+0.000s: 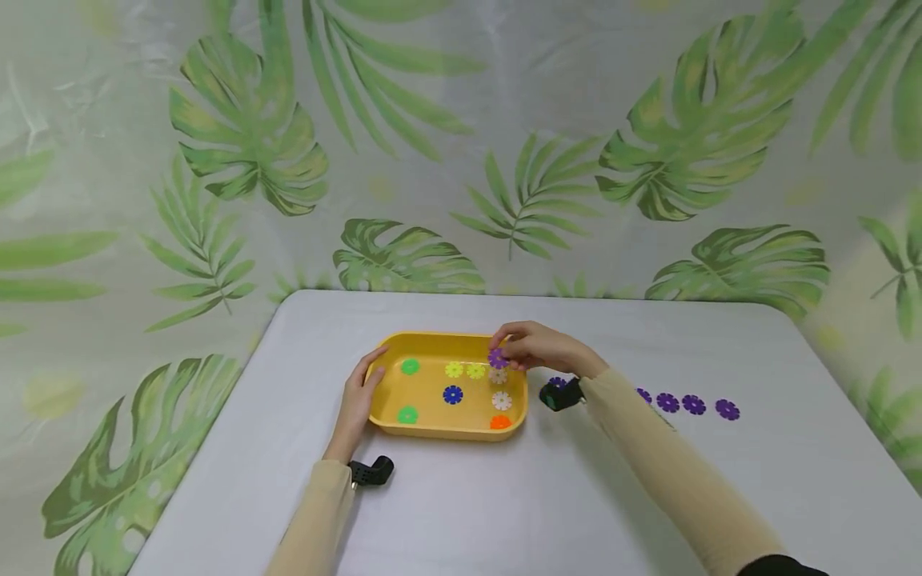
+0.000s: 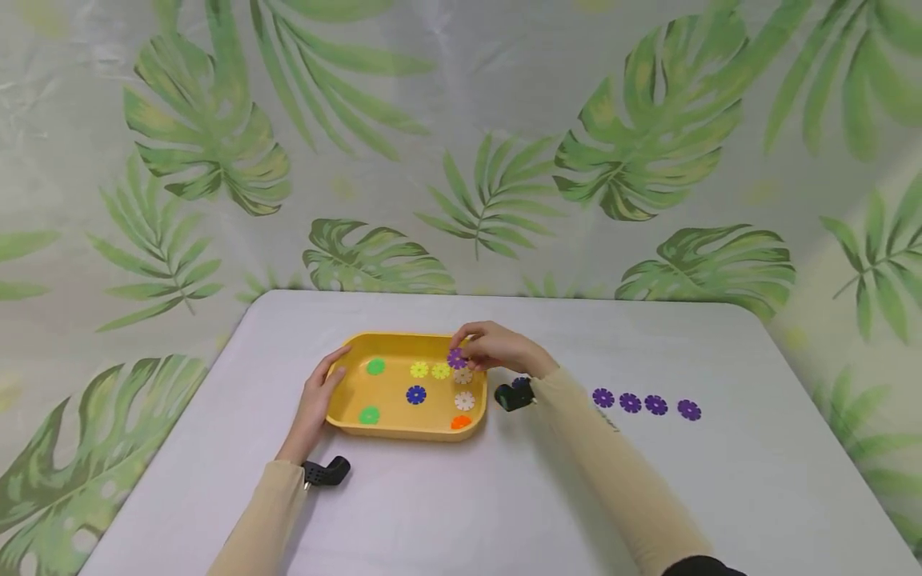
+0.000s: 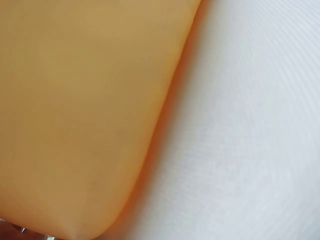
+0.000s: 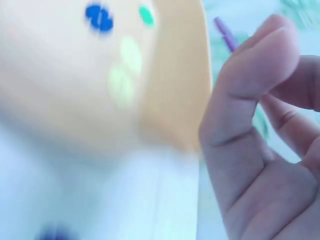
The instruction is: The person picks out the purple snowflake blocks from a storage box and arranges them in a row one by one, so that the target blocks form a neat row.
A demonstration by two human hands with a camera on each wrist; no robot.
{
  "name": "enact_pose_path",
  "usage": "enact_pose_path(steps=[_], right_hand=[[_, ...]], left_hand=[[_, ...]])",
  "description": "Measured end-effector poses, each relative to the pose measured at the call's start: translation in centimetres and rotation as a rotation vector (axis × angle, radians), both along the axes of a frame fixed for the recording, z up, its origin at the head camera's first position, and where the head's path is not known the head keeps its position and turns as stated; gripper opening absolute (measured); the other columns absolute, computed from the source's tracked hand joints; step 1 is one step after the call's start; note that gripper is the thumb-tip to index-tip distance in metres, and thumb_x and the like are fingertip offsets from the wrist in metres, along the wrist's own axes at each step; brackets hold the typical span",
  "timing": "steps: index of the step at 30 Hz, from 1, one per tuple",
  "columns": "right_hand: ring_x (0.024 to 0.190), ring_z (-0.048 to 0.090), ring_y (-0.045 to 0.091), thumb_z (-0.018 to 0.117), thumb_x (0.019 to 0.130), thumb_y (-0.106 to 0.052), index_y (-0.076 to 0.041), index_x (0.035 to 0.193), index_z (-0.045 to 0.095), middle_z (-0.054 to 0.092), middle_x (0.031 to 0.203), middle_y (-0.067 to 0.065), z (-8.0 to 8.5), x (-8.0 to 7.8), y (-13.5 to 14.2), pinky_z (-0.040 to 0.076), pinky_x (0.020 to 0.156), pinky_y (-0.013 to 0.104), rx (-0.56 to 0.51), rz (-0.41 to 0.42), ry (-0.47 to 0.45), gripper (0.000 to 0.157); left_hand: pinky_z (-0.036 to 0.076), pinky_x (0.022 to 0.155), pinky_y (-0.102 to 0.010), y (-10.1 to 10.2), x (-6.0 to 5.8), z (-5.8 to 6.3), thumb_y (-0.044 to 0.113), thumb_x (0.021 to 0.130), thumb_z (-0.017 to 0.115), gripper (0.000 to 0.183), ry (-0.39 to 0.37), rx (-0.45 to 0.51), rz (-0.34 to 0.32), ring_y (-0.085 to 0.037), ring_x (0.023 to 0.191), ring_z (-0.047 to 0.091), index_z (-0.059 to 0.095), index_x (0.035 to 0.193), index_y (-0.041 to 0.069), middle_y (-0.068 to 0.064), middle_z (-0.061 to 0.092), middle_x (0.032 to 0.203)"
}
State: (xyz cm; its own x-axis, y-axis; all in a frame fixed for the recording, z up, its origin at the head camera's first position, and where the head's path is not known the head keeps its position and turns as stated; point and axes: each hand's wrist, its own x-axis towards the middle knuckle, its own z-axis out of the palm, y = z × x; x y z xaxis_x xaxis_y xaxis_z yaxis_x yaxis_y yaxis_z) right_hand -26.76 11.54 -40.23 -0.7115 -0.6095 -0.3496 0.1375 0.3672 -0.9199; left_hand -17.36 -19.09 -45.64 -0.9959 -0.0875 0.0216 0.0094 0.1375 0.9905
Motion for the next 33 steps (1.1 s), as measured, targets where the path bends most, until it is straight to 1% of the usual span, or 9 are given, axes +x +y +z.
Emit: enact_pose_path(steps=[6,11,15,18,21,24,27,30,33], right_hand=[[0.063,0.047,0.013,0.047,0.1,-0.01,0.008,0.122,0.048,0.052,0.08,0.007,-0.8,1.3,10.0,0.046,0.059,0.023,-0.029,-0.129,0.057,0.029],[0.068,0.052,0.014,0.047,0.101,-0.016,0.007,0.127,0.045,0.054,0.081,0.006,-2.1,3.0,18.4,0.051,0.064,0.027,-0.001,-0.265,0.086,0.034],[0.073,0.056,0.015,0.047,0.101,-0.016,-0.005,0.119,0.056,0.055,0.088,0.003,-3.2,4.7,24.2,0.054,0.068,0.028,0.026,-0.385,0.096,0.023],[0.075,0.058,0.014,0.046,0.101,-0.014,-0.018,0.109,0.063,0.056,0.093,-0.002,-4.1,6.0,27.4,0.054,0.069,0.026,0.029,-0.458,0.096,0.019],[0.074,0.059,0.013,0.045,0.101,-0.012,-0.023,0.104,0.065,0.058,0.093,-0.006,-5.0,7.1,29.7,0.055,0.069,0.025,0.054,-0.516,0.102,0.023],[0.072,0.06,0.012,0.044,0.101,-0.01,-0.019,0.103,0.066,0.06,0.09,-0.007,-5.9,7.8,30.9,0.056,0.067,0.026,0.101,-0.567,0.119,0.024],[0.068,0.059,0.011,0.042,0.1,-0.008,-0.003,0.106,0.064,0.061,0.086,-0.005,-6.7,8.0,31.6,0.056,0.063,0.026,0.168,-0.601,0.148,0.024],[0.065,0.059,0.009,0.04,0.099,-0.008,0.017,0.114,0.054,0.061,0.083,-0.003,-7.3,8.1,31.9,0.055,0.06,0.025,0.265,-0.623,0.195,0.032],[0.065,0.06,0.008,0.04,0.099,-0.008,0.022,0.123,0.042,0.062,0.084,0.0,-7.4,8.3,31.7,0.054,0.058,0.025,0.349,-0.625,0.24,0.039]], left_hand=[[0.018,0.116,-0.04,-0.2,0.3,0.2,0.01,0.103,0.042,0.04,-0.015,-0.021,0.003,-0.026,0.142,0.02,0.042,0.142,0.001,-0.015,0.031,0.152],[0.016,0.116,-0.041,-1.1,-0.3,-1.0,0.01,0.102,0.043,0.04,-0.013,0.003,0.009,-0.026,0.142,0.019,0.044,0.142,0.004,-0.013,0.031,0.152],[0.016,0.116,-0.037,-1.8,-0.9,-2.5,0.013,0.102,0.045,0.039,0.007,0.0,0.018,-0.021,0.142,0.02,0.045,0.141,0.008,-0.009,0.033,0.151],[0.017,0.116,-0.036,-2.1,-1.0,-3.0,0.013,0.102,0.045,0.039,0.022,-0.016,0.024,-0.02,0.142,0.021,0.046,0.141,0.009,-0.008,0.035,0.151],[0.017,0.116,-0.037,-2.2,-0.9,-3.0,0.014,0.103,0.045,0.038,0.025,-0.018,0.027,-0.02,0.142,0.021,0.046,0.141,0.009,-0.009,0.034,0.151],[0.016,0.116,-0.038,-2.3,-0.9,-2.9,0.015,0.103,0.044,0.039,0.004,-0.01,0.028,-0.02,0.142,0.02,0.045,0.141,0.01,-0.008,0.033,0.152],[0.015,0.116,-0.039,-2.5,-0.9,-2.9,0.015,0.103,0.044,0.04,-0.02,0.012,0.021,-0.021,0.143,0.018,0.044,0.143,0.01,-0.009,0.03,0.153],[0.016,0.116,-0.039,-2.6,-1.0,-2.9,0.014,0.103,0.044,0.04,-0.033,0.022,0.016,-0.022,0.143,0.017,0.044,0.143,0.009,-0.01,0.029,0.153],[0.016,0.116,-0.038,-2.6,-0.6,-2.4,0.014,0.103,0.043,0.039,-0.031,0.008,0.019,-0.02,0.142,0.018,0.045,0.142,0.01,-0.009,0.031,0.153]])
